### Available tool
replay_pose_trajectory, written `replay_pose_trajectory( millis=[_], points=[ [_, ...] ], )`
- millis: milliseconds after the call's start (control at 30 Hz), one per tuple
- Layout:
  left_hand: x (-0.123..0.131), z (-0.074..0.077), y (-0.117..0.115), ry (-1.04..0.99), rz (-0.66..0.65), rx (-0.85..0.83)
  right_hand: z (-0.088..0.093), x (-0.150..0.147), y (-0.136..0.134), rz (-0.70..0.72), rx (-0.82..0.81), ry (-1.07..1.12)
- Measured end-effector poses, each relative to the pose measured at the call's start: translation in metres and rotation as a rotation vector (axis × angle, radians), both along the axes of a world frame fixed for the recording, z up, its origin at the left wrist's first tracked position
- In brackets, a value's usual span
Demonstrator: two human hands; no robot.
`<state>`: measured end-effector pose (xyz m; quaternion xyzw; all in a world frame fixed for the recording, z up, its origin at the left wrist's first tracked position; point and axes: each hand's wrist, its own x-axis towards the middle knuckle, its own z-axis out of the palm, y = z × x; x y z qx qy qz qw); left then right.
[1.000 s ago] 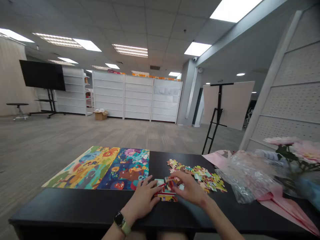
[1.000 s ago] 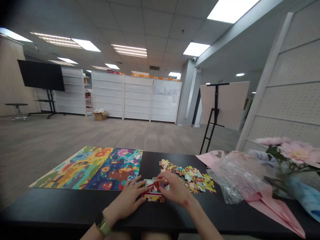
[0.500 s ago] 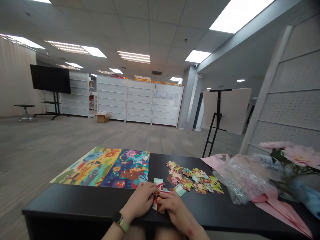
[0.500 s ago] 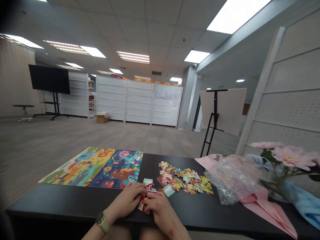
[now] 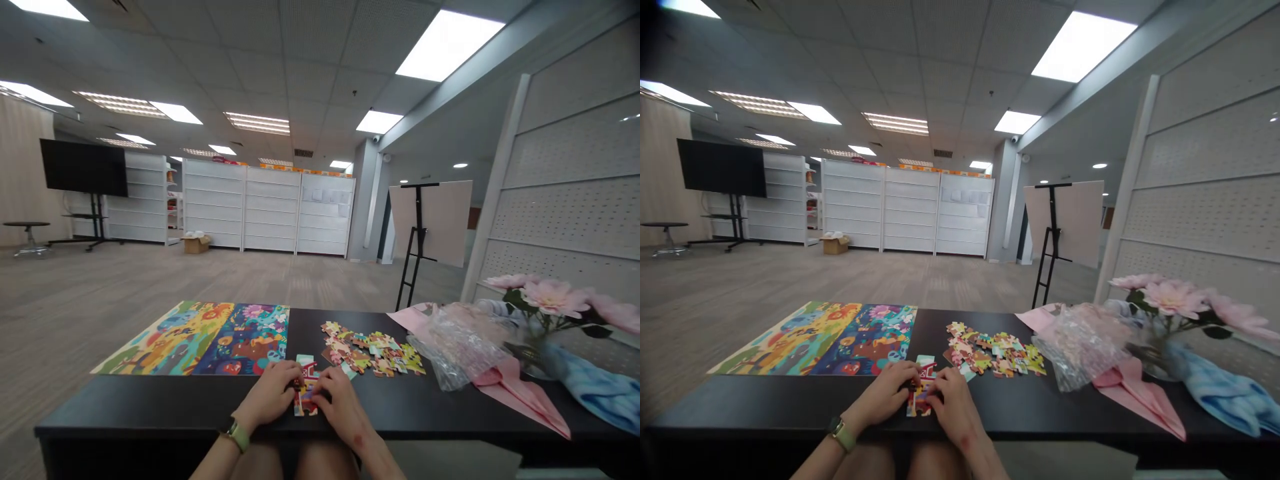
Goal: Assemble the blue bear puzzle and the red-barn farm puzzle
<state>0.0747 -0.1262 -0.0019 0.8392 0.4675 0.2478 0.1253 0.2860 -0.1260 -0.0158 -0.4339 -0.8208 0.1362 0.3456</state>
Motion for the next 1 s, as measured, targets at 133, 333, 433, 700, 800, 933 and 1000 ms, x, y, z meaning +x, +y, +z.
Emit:
replay_pose_trajectory(
  millis=[133,333,433,700,800,933,1000],
  points=[
    [-0.001,0.000,-0.001,-0.020,-0.032,0.005,0.002,0.000,-0.001,0.006,-0.005,0.002],
    [-0.001,-0.002,-0.001,-0.032,-0.049,0.022,0.002,-0.001,-0.002,-0.007,0.020,-0.004],
    [-0.001,-0.003,-0.001,-0.025,-0.045,0.020,-0.001,0.000,0.000,-0.027,0.039,0.002],
    [-0.002,-0.003,0.000,-0.038,-0.055,-0.002,-0.008,0.003,0.007,-0.135,0.055,0.124],
    [-0.003,-0.003,0.000,-0.025,-0.058,0.001,-0.008,0.002,0.005,-0.129,0.067,0.106],
    [-0.002,-0.003,0.000,-0.010,-0.057,0.012,-0.007,0.002,0.004,-0.136,0.076,0.096],
    [-0.001,-0.002,-0.001,-0.004,-0.053,0.021,-0.008,0.003,0.006,-0.144,0.068,0.121]
  ],
)
